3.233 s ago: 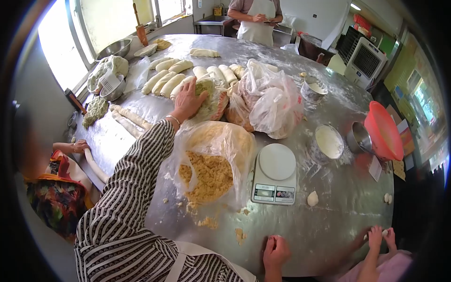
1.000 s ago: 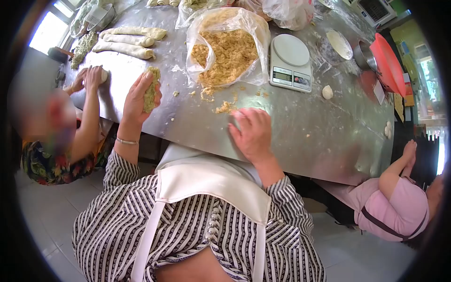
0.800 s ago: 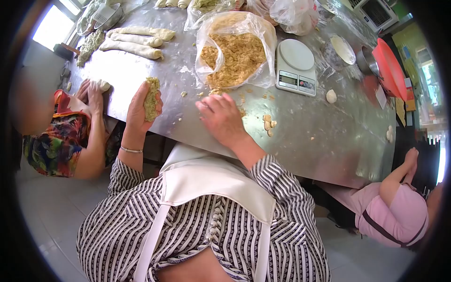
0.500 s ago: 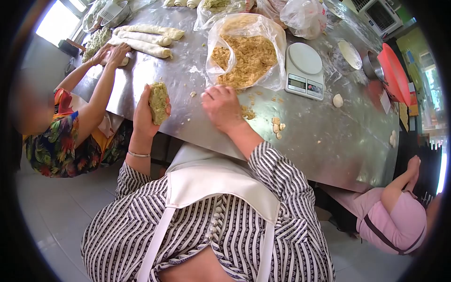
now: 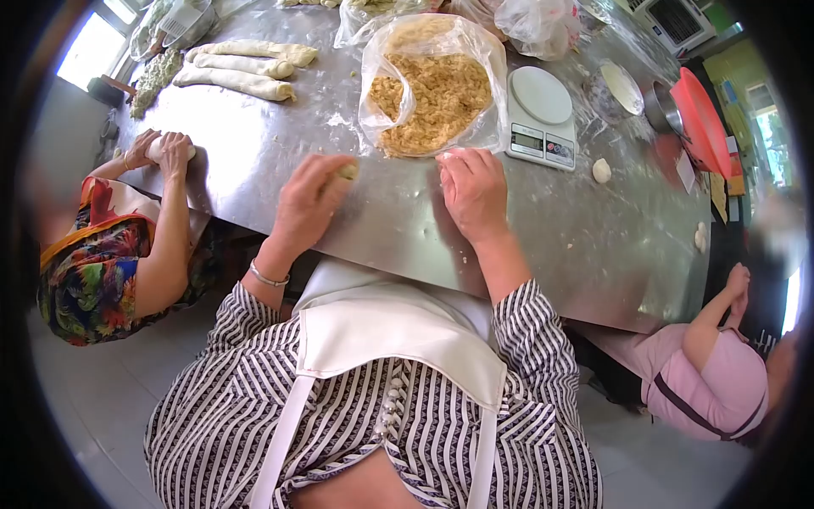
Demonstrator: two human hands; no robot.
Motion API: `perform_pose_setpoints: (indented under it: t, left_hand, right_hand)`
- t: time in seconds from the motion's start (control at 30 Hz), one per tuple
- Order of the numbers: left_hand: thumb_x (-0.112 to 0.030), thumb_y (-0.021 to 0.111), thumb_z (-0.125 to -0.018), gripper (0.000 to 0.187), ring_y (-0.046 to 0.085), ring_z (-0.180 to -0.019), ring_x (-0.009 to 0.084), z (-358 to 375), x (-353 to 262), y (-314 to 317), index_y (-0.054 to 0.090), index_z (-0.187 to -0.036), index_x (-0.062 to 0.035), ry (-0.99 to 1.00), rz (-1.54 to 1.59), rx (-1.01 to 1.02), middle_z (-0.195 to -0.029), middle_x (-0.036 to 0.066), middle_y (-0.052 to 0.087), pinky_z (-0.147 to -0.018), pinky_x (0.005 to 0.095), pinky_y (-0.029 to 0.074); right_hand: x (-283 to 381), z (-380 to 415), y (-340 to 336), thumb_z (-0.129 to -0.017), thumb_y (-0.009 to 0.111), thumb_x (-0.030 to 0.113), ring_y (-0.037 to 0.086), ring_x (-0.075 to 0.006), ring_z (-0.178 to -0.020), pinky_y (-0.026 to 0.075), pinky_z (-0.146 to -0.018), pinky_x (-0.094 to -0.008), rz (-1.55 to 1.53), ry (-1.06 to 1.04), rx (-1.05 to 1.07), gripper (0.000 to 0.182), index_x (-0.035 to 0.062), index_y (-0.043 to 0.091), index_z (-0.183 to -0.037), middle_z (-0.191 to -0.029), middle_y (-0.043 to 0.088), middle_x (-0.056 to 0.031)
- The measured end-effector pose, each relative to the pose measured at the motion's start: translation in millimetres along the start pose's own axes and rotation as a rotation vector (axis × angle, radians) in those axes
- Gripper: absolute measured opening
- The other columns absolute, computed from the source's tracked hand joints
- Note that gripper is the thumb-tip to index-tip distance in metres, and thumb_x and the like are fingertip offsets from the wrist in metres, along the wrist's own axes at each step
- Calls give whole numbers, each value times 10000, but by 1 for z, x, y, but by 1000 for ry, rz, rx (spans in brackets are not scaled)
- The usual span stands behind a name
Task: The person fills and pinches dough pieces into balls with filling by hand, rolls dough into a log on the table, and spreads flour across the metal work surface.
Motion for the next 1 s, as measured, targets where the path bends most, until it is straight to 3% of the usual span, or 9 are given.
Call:
perform_pose_setpoints:
  t: [0.03,0.07,0.17,0.27,0.37,0.47,0.73,0.87,1.0]
  left_hand:
    - [-181,728,-951,330,654,-1020,250,-2,-8,3,683,-1255,-59,119,-128,53,-1113,91,695,-877,352,534]
    - [-208,780,-870,448,616,-1151,319,-1,-12,5,679,-1290,-87,85,-170,204,-1180,109,690,-1008,435,487]
    - [-268,809,-841,541,574,-1253,335,5,-16,6,655,-1327,-88,179,-181,178,-1287,111,662,-1086,477,438]
    - [-303,822,-827,637,529,-1316,352,7,-12,10,607,-1388,-93,82,-200,4,-1403,135,596,-1107,487,427]
    - [-293,815,-823,683,505,-1329,358,12,4,28,566,-1426,-91,160,-405,71,-1410,152,562,-1110,479,435]
    - [-266,802,-825,693,518,-1303,357,24,9,38,545,-1445,-96,259,-340,216,-1355,150,572,-1108,485,442]
    - [-145,804,-809,598,551,-1227,336,31,1,25,603,-1371,-106,196,-145,244,-1334,125,574,-1051,444,479]
    - [-133,828,-795,540,560,-1239,339,27,14,28,646,-1301,-82,17,42,245,-1366,149,575,-1100,454,449]
    - [-163,837,-781,505,544,-1283,359,19,-3,21,671,-1254,-96,165,-257,199,-1353,142,601,-1058,447,480]
  right_hand:
    - [8,3,-7,-820,767,141,647,-239,-1020,508,-915,-400,-6,14,5,180,117,712,-990,-1010,700,-23]
    - [14,9,-13,-818,771,144,645,-245,-1021,507,-924,-405,-12,28,8,187,118,709,-993,-1012,696,-28]
    - [28,27,-18,-816,777,153,637,-256,-1034,502,-961,-425,-9,-42,113,201,124,702,-1000,-1024,683,-37]
    - [16,42,-4,-827,767,149,631,-256,-1056,494,-1006,-449,48,-69,97,190,124,703,-1004,-1049,675,-37]
    - [12,40,-2,-832,759,143,632,-258,-1083,487,-1040,-462,92,-50,38,199,117,701,-1020,-1069,676,-42]
    - [30,31,-8,-829,759,146,630,-267,-1113,475,-1073,-476,20,-17,15,244,106,695,-1062,-1104,672,-55]
    - [60,57,11,-815,813,261,598,-320,-1212,448,-1138,-497,-198,-33,141,639,66,582,-1379,-1268,625,-131]
    - [57,56,12,-809,816,279,592,-327,-1215,448,-1133,-484,-233,-14,153,654,68,580,-1382,-1264,621,-128]
    - [58,59,14,-838,789,250,600,-327,-1182,461,-1113,-479,-191,-61,121,593,64,587,-1363,-1244,622,-130]
Point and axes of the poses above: each hand's wrist, its own z-axis away from the middle knuckle, its own y-axis out of the palm, x = y × z, the point moved 2 cm from there along -z, towards the middle knuckle
